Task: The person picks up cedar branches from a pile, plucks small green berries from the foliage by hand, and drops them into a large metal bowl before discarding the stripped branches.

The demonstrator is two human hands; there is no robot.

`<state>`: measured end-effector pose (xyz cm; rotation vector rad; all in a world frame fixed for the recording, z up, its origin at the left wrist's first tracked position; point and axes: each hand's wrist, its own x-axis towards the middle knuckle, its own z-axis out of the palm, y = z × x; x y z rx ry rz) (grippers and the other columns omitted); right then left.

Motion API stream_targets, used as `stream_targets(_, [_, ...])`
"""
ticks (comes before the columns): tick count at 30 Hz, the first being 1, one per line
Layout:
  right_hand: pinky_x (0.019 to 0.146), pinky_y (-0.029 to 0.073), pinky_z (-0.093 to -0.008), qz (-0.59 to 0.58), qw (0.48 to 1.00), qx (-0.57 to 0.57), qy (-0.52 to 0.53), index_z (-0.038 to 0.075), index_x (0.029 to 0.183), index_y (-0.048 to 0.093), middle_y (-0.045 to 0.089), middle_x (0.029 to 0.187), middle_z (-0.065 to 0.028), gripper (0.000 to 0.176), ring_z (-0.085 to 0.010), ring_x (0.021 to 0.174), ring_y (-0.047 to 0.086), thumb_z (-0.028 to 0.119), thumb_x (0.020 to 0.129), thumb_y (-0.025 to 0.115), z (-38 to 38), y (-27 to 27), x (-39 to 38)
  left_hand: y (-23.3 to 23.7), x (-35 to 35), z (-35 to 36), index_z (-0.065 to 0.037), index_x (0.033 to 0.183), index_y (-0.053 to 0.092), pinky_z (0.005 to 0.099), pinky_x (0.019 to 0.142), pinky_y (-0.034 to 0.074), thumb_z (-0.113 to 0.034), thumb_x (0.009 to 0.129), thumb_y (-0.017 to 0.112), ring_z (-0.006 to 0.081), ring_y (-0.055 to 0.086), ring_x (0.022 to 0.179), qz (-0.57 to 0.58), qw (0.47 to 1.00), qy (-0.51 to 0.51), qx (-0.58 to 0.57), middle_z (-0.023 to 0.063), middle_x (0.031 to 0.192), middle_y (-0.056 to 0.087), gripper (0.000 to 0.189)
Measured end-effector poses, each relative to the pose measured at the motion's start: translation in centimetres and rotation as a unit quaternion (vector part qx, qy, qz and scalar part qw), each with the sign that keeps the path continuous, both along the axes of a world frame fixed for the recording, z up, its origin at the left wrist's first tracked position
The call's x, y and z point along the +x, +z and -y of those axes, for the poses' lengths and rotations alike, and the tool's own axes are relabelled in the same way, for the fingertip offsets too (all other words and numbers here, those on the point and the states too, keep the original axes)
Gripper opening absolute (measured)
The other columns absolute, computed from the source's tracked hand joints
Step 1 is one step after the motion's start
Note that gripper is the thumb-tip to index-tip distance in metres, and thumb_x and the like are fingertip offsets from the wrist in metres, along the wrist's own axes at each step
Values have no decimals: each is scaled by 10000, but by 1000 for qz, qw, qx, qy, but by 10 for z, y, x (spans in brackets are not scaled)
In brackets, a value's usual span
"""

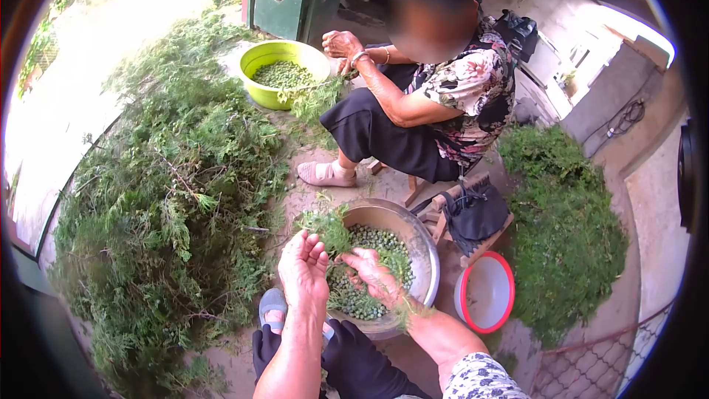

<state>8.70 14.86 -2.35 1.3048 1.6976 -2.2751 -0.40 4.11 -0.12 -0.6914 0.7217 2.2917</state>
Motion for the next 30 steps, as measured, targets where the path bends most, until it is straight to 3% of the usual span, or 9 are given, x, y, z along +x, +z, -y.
stream_targets(7, [359,311,-190,-165,955,227,-92,39,957,604,496,596,38,162,-50,422,404,164,898,521,-61,84,-38,4,2,1,-55,1009,571,241,608,473,-211,850,605,123,569,699,-10,999,10,-29,36,830,611,225])
stream_targets(11, [414,362,-242,-233,877,419,-23,84,1090,589,494,577,17,270,-76,482,464,271,909,517,-38,98,-49,-1,1,0,-59,1000,575,238,613,473,-202,840,621,124,569,696,4,1000,5,-24,32,825,610,219])
stream_targets(12, [405,330,-230,-230,881,413,-22,59,1014,607,479,551,33,184,-59,461,425,162,883,529,-21,97,-41,-2,0,1,-61,993,576,236,612,473,-199,833,629,125,569,689,9,1000,20,-21,30,820,611,218])
stream_targets(13, [417,342,-258,-188,811,554,19,50,1035,600,472,540,-2,217,-78,472,440,175,873,527,-16,80,-28,-3,-2,1,-63,986,577,234,612,472,-196,826,637,125,569,682,13,999,37,-19,27,815,612,217])
stream_targets(14, [436,355,-277,-185,870,456,21,26,975,593,468,535,-35,212,-96,481,455,197,870,525,2,80,-16,2,-6,-1,-66,982,576,235,603,465,-201,820,648,122,567,669,26,998,59,-22,21,807,616,224])
stream_targets(20, [438,350,-246,-87,934,345,-38,22,810,551,480,589,11,139,-76,489,436,144,869,522,7,-27,47,-1,-1,5,-71,983,582,228,598,456,-195,824,641,111,562,679,-4,997,57,-47,12,821,614,210])
stream_targets(23, [424,341,-224,-75,959,256,-98,39,813,557,481,601,29,122,-65,492,443,140,871,520,8,12,41,0,0,5,-72,969,594,225,608,463,-176,812,655,116,561,678,11,998,53,-23,11,821,611,199])
stream_targets(27, [440,360,-222,-158,951,246,-100,48,861,570,474,575,28,162,-69,497,447,196,908,521,-2,28,21,-2,-1,7,-70,963,595,225,610,466,-170,807,662,118,562,681,4,998,60,-16,15,814,609,197])
stream_targets(30, [430,341,-209,-173,938,289,-80,37,902,579,476,597,39,93,-50,492,437,101,886,513,-1,34,9,-3,-5,11,-67,958,594,227,604,468,-162,804,665,120,563,682,11,998,67,-19,21,817,609,194])
